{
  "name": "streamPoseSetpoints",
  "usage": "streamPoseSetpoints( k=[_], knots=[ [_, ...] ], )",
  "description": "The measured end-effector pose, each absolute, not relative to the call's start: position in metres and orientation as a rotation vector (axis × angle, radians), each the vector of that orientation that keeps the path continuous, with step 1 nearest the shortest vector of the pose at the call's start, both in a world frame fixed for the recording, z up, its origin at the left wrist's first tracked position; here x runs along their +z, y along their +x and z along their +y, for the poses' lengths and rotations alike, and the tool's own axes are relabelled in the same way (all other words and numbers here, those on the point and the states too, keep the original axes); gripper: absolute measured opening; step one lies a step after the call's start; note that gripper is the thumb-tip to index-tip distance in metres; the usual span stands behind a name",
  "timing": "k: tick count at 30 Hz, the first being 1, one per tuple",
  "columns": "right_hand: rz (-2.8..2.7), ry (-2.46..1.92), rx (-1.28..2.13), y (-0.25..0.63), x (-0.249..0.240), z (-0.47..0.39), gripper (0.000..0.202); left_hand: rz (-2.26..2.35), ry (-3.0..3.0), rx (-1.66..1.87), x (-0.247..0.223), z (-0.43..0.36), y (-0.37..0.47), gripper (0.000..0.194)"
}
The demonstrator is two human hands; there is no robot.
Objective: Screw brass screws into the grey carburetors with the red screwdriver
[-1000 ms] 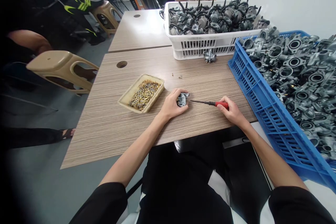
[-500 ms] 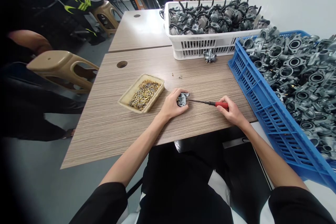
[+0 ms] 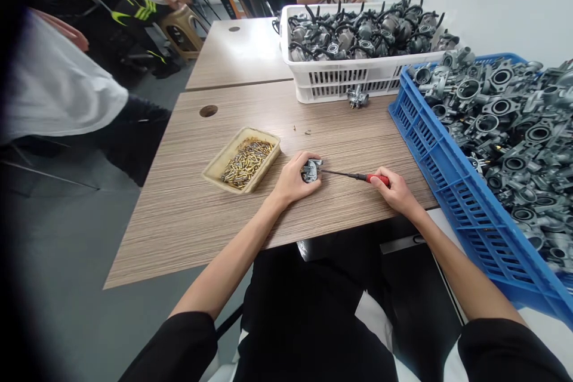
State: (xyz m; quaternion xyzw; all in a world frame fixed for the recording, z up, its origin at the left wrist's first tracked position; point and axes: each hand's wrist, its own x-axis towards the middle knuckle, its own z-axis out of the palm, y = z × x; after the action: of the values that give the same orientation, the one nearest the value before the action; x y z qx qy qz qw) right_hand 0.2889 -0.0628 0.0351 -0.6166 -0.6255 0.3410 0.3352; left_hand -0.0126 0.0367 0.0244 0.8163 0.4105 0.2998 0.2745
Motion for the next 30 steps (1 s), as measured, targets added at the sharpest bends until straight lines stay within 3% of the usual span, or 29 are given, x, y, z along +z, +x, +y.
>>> streamPoseSetpoints(
  k=[8, 20, 30],
  knots=[
    [-1.73, -1.558, 0.796, 0.2892, 0.0381, -0.064, 0.033, 1.102, 2.18, 0.798, 0.0243, 0.0369, -0.0126, 0.046],
    [-1.668, -1.608, 0.859, 0.2885, 0.038, -0.0628, 0.047, 1.124, 2.19, 0.768, 0.0258, 0.0368, -0.0122, 0.046],
    [-1.713, -1.582, 0.794, 0.2873, 0.0397, -0.0639, 0.036, 1.13, 2.2, 0.751, 0.0263, 0.0363, -0.012, 0.047]
  ],
)
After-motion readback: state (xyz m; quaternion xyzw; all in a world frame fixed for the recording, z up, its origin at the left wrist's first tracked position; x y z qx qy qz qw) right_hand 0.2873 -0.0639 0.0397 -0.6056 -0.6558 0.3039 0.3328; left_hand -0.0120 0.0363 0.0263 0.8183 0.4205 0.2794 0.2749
